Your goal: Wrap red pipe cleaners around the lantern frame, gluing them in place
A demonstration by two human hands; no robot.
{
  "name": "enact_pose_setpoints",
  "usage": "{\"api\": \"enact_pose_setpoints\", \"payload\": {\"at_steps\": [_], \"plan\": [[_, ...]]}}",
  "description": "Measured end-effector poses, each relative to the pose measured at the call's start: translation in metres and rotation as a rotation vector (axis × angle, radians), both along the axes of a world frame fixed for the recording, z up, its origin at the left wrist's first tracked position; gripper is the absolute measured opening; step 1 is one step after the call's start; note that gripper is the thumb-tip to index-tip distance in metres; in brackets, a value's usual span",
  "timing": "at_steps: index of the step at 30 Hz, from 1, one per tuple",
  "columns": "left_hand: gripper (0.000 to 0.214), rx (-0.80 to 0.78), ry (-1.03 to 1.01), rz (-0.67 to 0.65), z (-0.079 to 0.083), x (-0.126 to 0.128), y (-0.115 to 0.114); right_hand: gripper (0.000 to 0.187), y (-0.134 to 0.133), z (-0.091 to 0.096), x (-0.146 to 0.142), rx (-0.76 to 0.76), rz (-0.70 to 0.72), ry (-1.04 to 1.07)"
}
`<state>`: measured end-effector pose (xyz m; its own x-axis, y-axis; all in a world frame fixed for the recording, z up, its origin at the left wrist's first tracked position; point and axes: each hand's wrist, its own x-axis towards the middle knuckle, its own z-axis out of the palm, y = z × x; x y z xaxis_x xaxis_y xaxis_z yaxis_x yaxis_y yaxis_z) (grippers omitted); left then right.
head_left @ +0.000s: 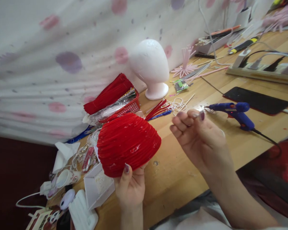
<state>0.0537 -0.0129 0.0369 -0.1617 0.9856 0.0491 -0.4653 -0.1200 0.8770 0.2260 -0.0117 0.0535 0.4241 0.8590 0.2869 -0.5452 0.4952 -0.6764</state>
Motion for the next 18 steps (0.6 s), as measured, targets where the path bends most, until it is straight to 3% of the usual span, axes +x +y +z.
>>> {"api": "enact_pose_setpoints", "payload": {"at_steps": [3,7,11,14,18], "plan": [[0.055,0.001,-0.023,0.020,0.002,0.000,0.003,0.024,-0.004,0.005,0.013,0.002,0.091,-0.046],[0.054,0.021,-0.029,0.053,0.003,0.001,0.004,0.010,-0.012,-0.006,0.002,-0.041,0.109,-0.286],[0.052,0.078,-0.020,0.076,0.005,0.003,0.003,0.030,-0.014,-0.023,-0.027,-0.065,0.011,-0.479],[0.056,0.079,-0.006,0.091,0.006,0.006,0.000,0.016,-0.010,-0.028,-0.044,-0.042,-0.052,-0.479],[0.058,0.057,0.017,0.127,0.004,0.007,-0.005,0.006,-0.004,-0.023,-0.051,-0.054,-0.019,-0.434]]}}
